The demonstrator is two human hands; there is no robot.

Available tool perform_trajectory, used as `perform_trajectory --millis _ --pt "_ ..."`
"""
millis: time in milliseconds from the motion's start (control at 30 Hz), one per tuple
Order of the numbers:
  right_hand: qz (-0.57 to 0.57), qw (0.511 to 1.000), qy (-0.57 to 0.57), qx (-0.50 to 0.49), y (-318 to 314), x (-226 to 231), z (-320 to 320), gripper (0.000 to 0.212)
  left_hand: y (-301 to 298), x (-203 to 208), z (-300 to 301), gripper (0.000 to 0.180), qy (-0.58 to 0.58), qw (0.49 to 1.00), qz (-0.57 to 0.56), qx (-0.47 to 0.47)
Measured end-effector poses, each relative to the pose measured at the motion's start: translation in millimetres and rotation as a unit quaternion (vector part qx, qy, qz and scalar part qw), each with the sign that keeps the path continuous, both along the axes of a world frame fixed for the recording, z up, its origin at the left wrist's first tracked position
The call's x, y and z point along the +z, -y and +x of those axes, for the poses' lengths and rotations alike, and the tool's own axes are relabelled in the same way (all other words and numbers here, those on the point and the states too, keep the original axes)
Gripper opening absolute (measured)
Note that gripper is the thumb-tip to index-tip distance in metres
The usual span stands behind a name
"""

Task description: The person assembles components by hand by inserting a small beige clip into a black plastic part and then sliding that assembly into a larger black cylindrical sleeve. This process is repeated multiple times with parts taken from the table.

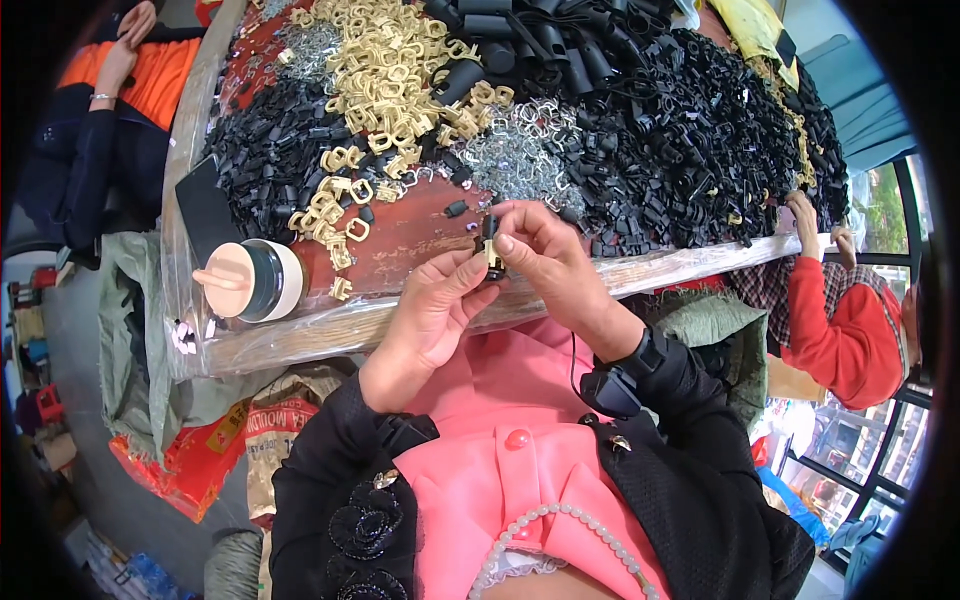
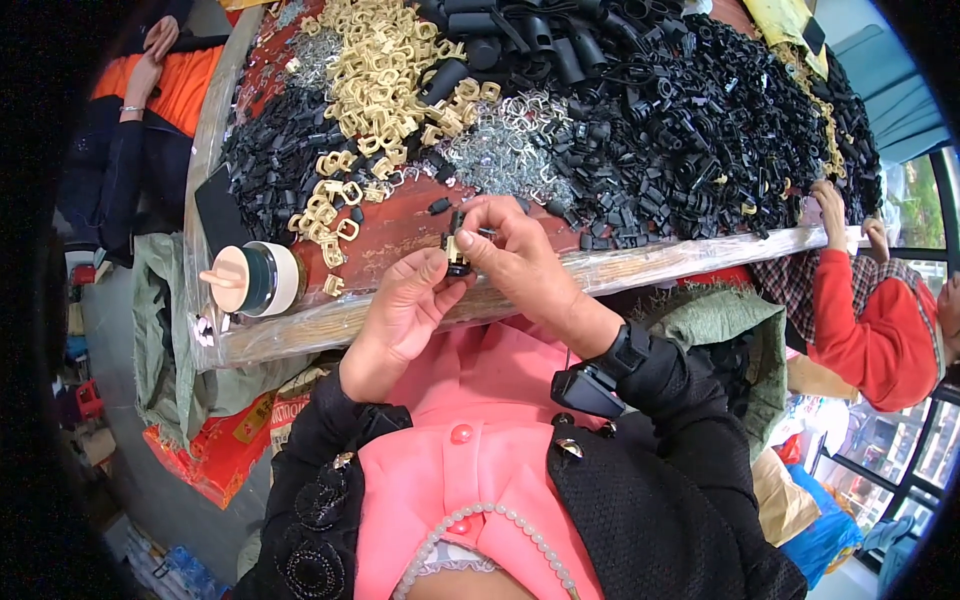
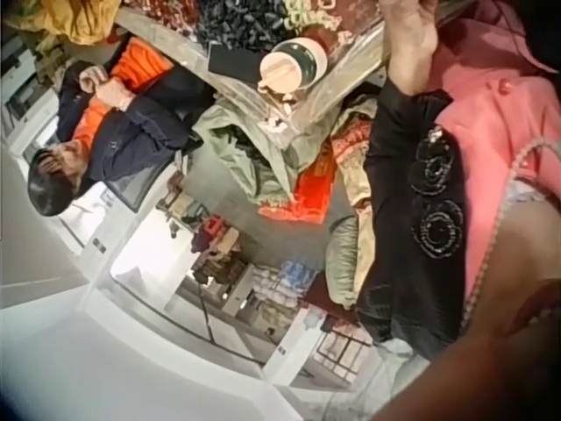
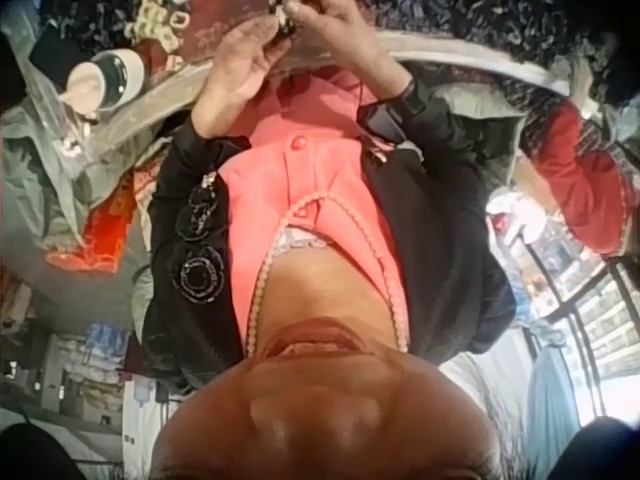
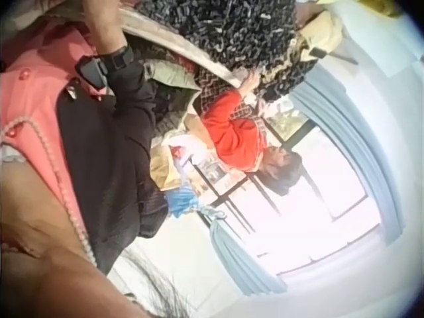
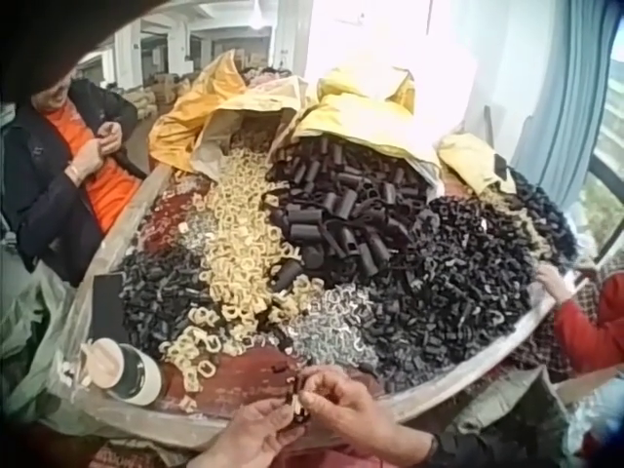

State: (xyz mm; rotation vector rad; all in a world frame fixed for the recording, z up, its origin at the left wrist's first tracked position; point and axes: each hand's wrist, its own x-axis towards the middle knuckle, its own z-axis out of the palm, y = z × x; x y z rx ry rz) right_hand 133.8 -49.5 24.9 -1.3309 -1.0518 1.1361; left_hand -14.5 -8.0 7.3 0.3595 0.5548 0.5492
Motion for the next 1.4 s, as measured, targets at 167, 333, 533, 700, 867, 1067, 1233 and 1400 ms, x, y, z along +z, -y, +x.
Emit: perform_trajectory --millis 167,333,533,700,867,1067,1233,1400 --pt "-0.005 0.989 -0.148 0.011 -3 -1 7 0.011 -10 9 -8 0.020 -0.031 0.999 0.018 -0.038" --pt "0.049 0.941 0.331 0.050 -13 -11 28 0.011 -19 1 -17 0.022 -0.053 0.995 0.083 -0.008" --pt "0.123 0.803 0.578 0.072 -20 -26 21 0.012 -22 0 -13 0.023 -0.054 0.994 0.068 0.061" --pt "0.128 0.756 0.636 0.092 -23 -36 22 0.009 -20 -5 -11 0.025 -0.066 0.992 0.083 0.061" --pt "0.129 0.807 0.575 0.036 -25 -26 29 0.007 -15 1 -8 0.027 -0.079 0.986 0.122 0.078" --pt "-0.028 0.962 0.257 0.088 -23 8 37 0.012 -17 4 -3 0.028 -0.073 0.987 0.106 0.092" --pt "0.111 0.980 0.146 0.075 -16 14 20 0.013 -15 7 4 0.028 -0.052 0.994 0.077 0.056" --pt "0.072 0.980 0.172 0.066 -11 25 13 0.012 -13 8 4 0.027 -0.047 0.997 0.062 0.006"
